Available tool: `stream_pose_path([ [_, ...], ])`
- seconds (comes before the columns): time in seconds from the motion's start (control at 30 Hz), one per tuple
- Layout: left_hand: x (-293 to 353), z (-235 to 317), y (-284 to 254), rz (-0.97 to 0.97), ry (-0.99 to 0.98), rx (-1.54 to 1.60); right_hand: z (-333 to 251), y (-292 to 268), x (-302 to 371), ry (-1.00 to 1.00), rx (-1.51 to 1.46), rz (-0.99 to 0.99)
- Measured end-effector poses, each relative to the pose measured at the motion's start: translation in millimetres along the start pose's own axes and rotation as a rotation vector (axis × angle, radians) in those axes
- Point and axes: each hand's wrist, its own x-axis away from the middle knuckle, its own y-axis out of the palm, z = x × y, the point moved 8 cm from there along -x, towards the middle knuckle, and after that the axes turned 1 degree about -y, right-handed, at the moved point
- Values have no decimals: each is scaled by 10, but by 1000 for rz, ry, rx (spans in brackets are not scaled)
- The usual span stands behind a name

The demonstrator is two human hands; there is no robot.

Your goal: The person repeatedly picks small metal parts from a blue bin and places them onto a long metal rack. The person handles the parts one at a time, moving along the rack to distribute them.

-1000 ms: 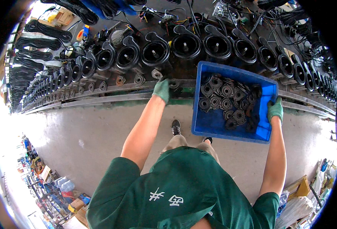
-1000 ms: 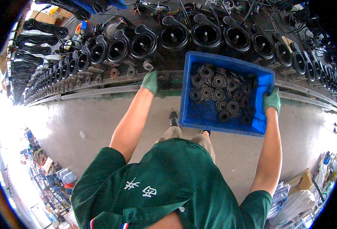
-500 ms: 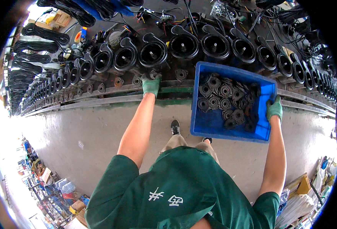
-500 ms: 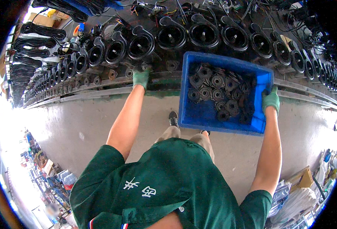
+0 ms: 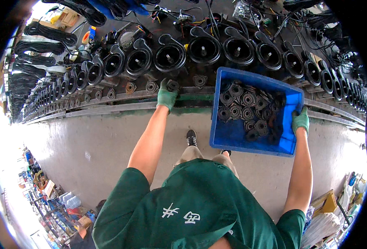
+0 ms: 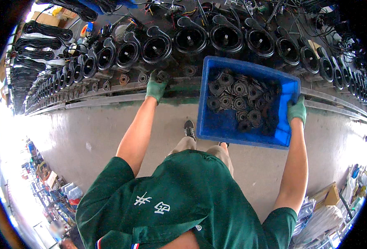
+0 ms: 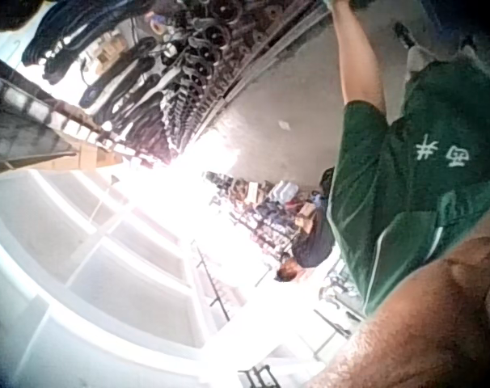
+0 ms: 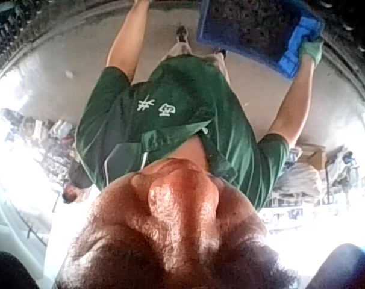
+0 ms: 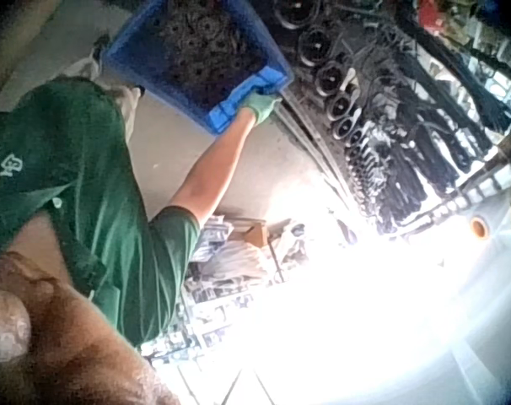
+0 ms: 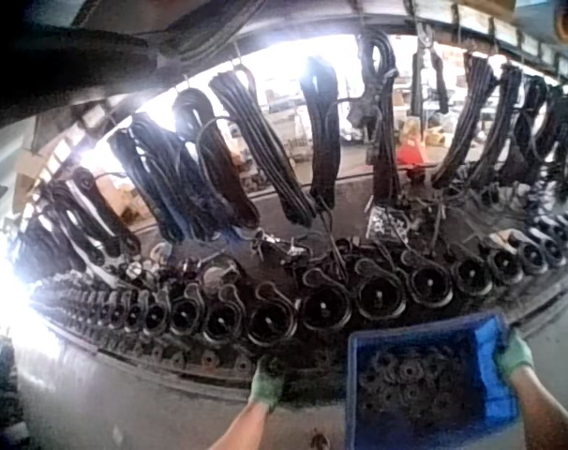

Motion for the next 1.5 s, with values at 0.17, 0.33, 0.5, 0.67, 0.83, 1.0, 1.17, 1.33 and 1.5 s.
stream_pose_path([
  [0.17,164,195,-191,50,75,-314,36,89,-75,-7,-3,10],
  [0.33,439,334,-176,35,40,-360,-21,-76,29,-12,-63,10],
  [0.5,726,603,155,-102,237,-181,-38,-53,-7,56,-2,-4],
  [0.67,1450,792,1215,-486,-14,351,-11,-38,-15,-22,-99,-115],
  [0.83,1724,1073,1594,-401,-19,315,21,-130,-127,-69,-168,-232],
  [1.0,2014,1372,2531,-415,-43,220,843,-324,-828,-77,-67,-145],
  [1.17,2240,1682,3635,-494,177,84,1854,-594,-1459,-38,-28,-134],
  [1.33,2347,2034,4331,-493,276,-55,2495,-677,-1918,-11,-27,-76],
  [1.5,2289,2141,4366,-431,357,-274,2511,-843,-1893,13,-47,-108],
])
